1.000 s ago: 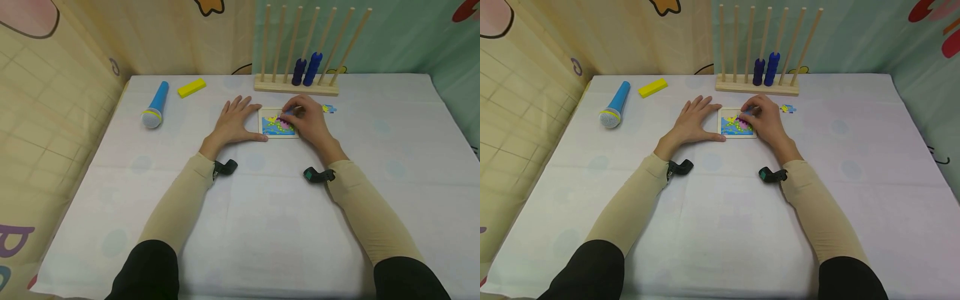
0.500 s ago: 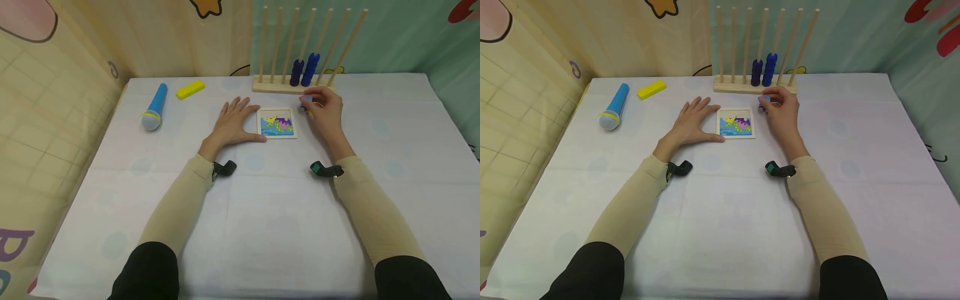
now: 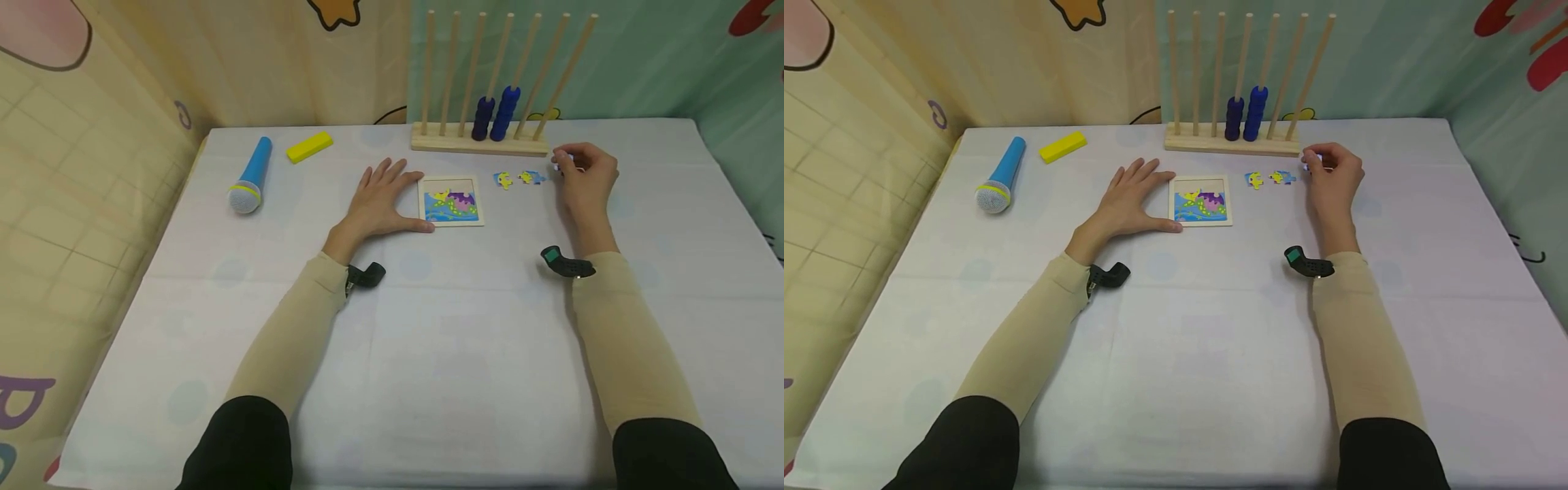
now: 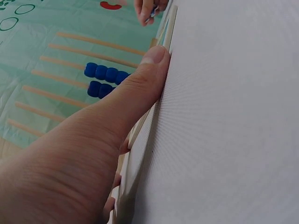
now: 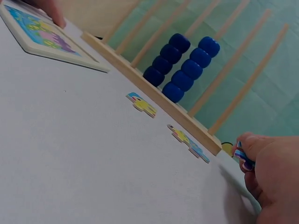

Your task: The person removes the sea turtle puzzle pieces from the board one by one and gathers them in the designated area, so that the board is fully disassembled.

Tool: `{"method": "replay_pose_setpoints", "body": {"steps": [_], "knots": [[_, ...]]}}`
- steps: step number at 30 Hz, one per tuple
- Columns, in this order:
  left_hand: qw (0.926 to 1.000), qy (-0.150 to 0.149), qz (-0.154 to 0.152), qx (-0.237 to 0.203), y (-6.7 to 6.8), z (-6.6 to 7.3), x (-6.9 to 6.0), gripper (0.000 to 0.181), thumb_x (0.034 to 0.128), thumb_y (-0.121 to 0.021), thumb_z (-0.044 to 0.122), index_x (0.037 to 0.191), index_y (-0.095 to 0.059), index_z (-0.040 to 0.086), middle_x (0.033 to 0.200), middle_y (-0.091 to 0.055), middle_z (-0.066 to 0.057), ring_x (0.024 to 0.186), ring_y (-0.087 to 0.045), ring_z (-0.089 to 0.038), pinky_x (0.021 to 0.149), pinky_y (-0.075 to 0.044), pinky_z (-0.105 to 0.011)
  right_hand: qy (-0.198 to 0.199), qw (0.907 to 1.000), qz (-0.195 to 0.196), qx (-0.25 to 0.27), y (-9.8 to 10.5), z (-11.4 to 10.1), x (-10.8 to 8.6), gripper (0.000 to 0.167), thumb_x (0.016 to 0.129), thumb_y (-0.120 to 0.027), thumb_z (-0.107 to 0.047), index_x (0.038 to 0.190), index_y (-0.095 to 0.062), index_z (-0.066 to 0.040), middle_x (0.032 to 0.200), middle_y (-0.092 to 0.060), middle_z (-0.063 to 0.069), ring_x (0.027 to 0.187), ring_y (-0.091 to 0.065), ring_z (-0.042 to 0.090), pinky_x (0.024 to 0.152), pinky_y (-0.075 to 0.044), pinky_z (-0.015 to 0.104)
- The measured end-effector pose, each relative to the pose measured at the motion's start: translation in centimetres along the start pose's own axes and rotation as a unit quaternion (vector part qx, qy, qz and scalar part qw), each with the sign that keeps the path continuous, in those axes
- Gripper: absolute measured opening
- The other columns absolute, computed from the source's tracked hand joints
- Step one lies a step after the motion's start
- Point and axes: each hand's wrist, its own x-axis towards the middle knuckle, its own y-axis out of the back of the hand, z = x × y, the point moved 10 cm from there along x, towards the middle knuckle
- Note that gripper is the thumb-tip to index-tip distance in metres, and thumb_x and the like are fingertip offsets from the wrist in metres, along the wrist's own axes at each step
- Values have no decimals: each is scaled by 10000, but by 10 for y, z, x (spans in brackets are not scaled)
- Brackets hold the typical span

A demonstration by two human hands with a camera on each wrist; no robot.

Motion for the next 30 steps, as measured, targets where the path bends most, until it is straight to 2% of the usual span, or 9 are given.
{"method": "replay_pose_setpoints", "body": {"steps": [4, 6, 10, 14, 19, 23, 30], "knots": [[10000, 10, -5, -16, -1, 0, 0, 1059, 762, -751, 800, 1637, -358, 351, 1784, -141, -14, 1659, 10, -268, 1331, 73, -496, -63, 9993, -9, -381, 5, 6, 1, 243, 1038, -680, -291, 1186, -789, -132, 857, -629, -255, 861, -574, -54, 796, -453, 131], [10000, 8, -5, -22, -1, 0, 0, 1058, 762, -751, 800, 1637, -359, 351, 1784, -140, -13, 1659, 11, -266, 1331, 75, -494, -50, 9976, -84, -686, 5, 6, 0, 272, 1048, -664, -310, 1210, -778, -123, 860, -587, -267, 869, -535, -62, 866, -425, 151], [10000, -4, 6, -23, -1, 0, -1, 1059, 761, -748, 804, 1637, -358, 354, 1784, -138, -13, 1659, 14, -264, 1330, 78, -494, 16, 9920, -325, -1216, 0, 6, -1, 337, 1067, -630, -344, 1264, -746, -96, 868, -520, -250, 914, -437, -49, 1036, -349, 271], [10000, -11, 7, 4, -1, 0, -1, 1065, 758, -750, 803, 1639, -352, 357, 1785, -136, -11, 1659, 15, -262, 1330, 79, -493, 27, 9867, -488, -1550, -5, 5, -2, 390, 1079, -600, -377, 1293, -724, -76, 900, -506, -210, 955, -385, -13, 1082, -315, 348], [10000, -23, 31, -6, 0, 0, -1, 1067, 756, -759, 797, 1638, -357, 351, 1784, -140, -14, 1659, 11, -268, 1330, 76, -498, -16, 9830, -587, -1740, -8, 5, -2, 408, 1091, -567, -387, 1309, -713, -75, 998, -557, -114, 1018, -416, 71, 1058, -331, 349], [10000, -30, 45, -13, 1, 0, 0, 1068, 757, -757, 798, 1639, -354, 351, 1784, -138, -12, 1659, 11, -268, 1330, 75, -499, 24, 9821, -532, -1809, -8, 4, -3, 413, 1099, -550, -382, 1318, -710, -71, 1072, -581, -64, 1093, -444, 124, 1085, -345, 367], [10000, -36, 37, -32, 0, 0, -1, 1064, 764, -758, 791, 1640, -352, 345, 1785, -131, -11, 1659, 17, -269, 1329, 79, -497, 110, 9875, -224, -1554, -9, -4, -8, 393, 1096, -557, -384, 1312, -719, -99, 1164, -590, -34, 1199, -426, 104, 1081, -345, 331]]}}
